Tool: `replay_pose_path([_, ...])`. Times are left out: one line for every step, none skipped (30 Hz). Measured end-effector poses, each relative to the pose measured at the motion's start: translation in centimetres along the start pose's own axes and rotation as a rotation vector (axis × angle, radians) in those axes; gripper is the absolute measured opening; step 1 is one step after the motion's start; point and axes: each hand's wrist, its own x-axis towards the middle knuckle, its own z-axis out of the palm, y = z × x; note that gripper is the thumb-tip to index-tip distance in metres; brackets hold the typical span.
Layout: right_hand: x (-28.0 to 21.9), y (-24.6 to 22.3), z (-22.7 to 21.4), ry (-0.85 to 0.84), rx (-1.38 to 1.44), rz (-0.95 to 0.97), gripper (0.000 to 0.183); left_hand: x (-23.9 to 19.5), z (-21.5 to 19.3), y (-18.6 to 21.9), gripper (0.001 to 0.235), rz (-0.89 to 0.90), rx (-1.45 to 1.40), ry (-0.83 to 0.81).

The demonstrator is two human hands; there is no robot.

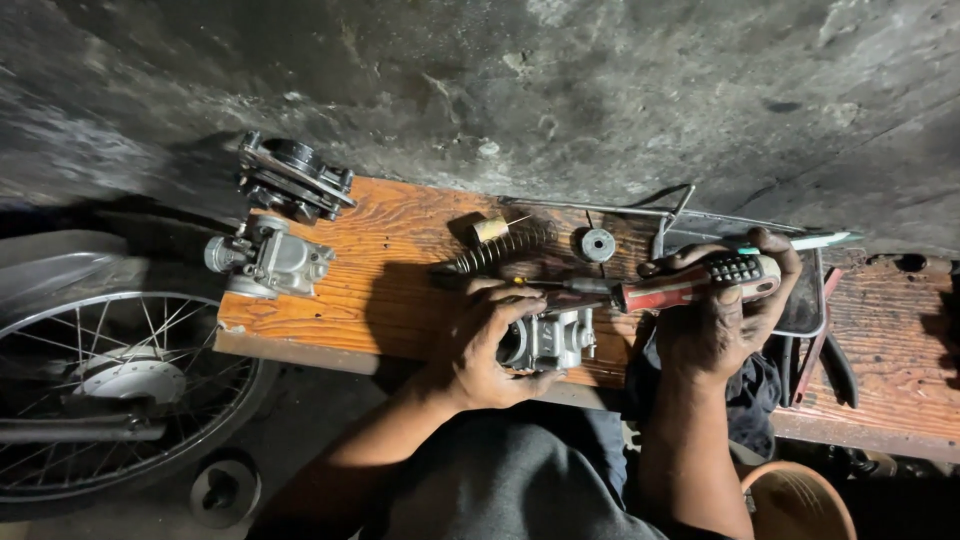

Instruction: The person assembles a motorcycle carburetor on a wooden workbench. They insert a small component into the carburetor body, attach a metal cover, and use a screwdriver to tighten the screws securing the cover.

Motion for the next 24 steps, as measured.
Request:
replay_pose_path([0.0,0.0,0.1,-0.002,-0.001,0.002,0.064,-0.1,0.0,-0.1,0.063,-0.003,0.000,0.002])
replay_pose_path([0.0,-0.1,0.3,0.005,0.002,0.001,0.063,-0.2,0.0,-0.2,0.064,-0.011,0.006,-0.009])
replay_pose_path([0.0,-0.1,0.4,0.011,0.004,0.000,0.062,-0.3,0.0,-0.3,0.066,-0.019,0.011,-0.020])
replay_pose_path([-0.1,0.0,0.0,0.009,0.004,0.001,0.062,-0.3,0.0,-0.3,0.066,-0.020,0.012,-0.018])
replay_pose_path([-0.1,0.2,-0.4,-0.008,0.028,0.005,0.060,-0.3,0.0,-0.3,0.065,-0.022,0.004,-0.021])
replay_pose_path([-0.2,0.3,-0.8,-0.024,0.051,0.010,0.057,-0.3,0.0,-0.4,0.065,-0.024,-0.005,-0.025])
replay_pose_path([-0.2,0.3,-0.8,-0.026,0.051,0.011,0.057,-0.4,0.1,-0.5,0.065,-0.026,-0.004,-0.023])
replay_pose_path([-0.2,0.3,-0.7,-0.035,0.056,0.003,0.057,-0.4,0.2,-0.6,0.066,-0.024,-0.013,-0.024])
replay_pose_path([-0.2,0.3,-0.7,-0.045,0.060,-0.004,0.058,-0.5,0.2,-0.7,0.067,-0.023,-0.021,-0.025])
replay_pose_path([-0.2,0.2,-0.4,-0.045,0.060,-0.004,0.058,-0.5,0.2,-0.7,0.067,-0.023,-0.021,-0.025])
replay_pose_path([-0.1,0.1,-0.2,0.012,-0.001,0.006,0.049,-0.5,0.1,-0.6,0.066,-0.012,0.014,-0.020])
replay_pose_path([-0.1,0.0,0.0,0.069,-0.062,0.015,0.041,-0.5,0.1,-0.6,0.065,-0.001,0.049,-0.015])
replay_pose_path([-0.1,-0.1,0.4,0.070,-0.063,0.015,0.041,-0.6,0.2,-0.6,0.065,-0.001,0.048,-0.015])
replay_pose_path([0.1,-0.3,0.7,0.072,-0.192,-0.064,0.045,-0.7,0.2,-0.7,0.067,0.002,0.029,-0.029])
replay_pose_path([0.1,-0.5,1.1,0.074,-0.320,-0.143,0.049,-0.8,0.2,-0.7,0.068,0.005,0.010,-0.042])
replay_pose_path([0.1,-0.7,1.1,0.071,-0.319,-0.141,0.049,-0.6,0.2,-0.6,0.068,0.003,0.012,-0.040])
replay_pose_path([0.0,-0.9,1.1,0.053,-0.475,-0.280,0.057,-0.5,0.2,-0.4,0.065,-0.006,0.002,-0.026])
replay_pose_path([-0.1,-1.1,1.1,0.036,-0.631,-0.421,0.065,-0.4,0.2,-0.3,0.063,-0.012,-0.008,-0.012])
replay_pose_path([-0.1,-1.0,1.1,0.034,-0.630,-0.421,0.065,-0.6,0.2,-0.4,0.063,-0.012,-0.007,-0.010])
replay_pose_path([-0.1,-0.9,1.1,0.070,-0.671,-0.442,0.067,-0.8,0.2,-0.6,0.065,-0.004,0.003,-0.023])
replay_pose_path([-0.1,-0.9,1.1,0.106,-0.711,-0.464,0.070,-1.0,0.2,-0.7,0.067,0.004,0.013,-0.037])
replay_pose_path([-0.4,-0.9,0.5,0.105,-0.710,-0.464,0.070,-1.0,0.3,-0.7,0.067,0.004,0.014,-0.036])
replay_pose_path([-0.7,-1.0,0.0,0.058,-0.430,-0.243,0.083,-1.0,0.3,-0.7,0.067,-0.007,0.015,-0.035])
replay_pose_path([-0.9,-1.0,-0.5,0.008,-0.150,-0.021,0.107,-1.0,0.4,-0.7,0.067,-0.019,0.017,-0.033])
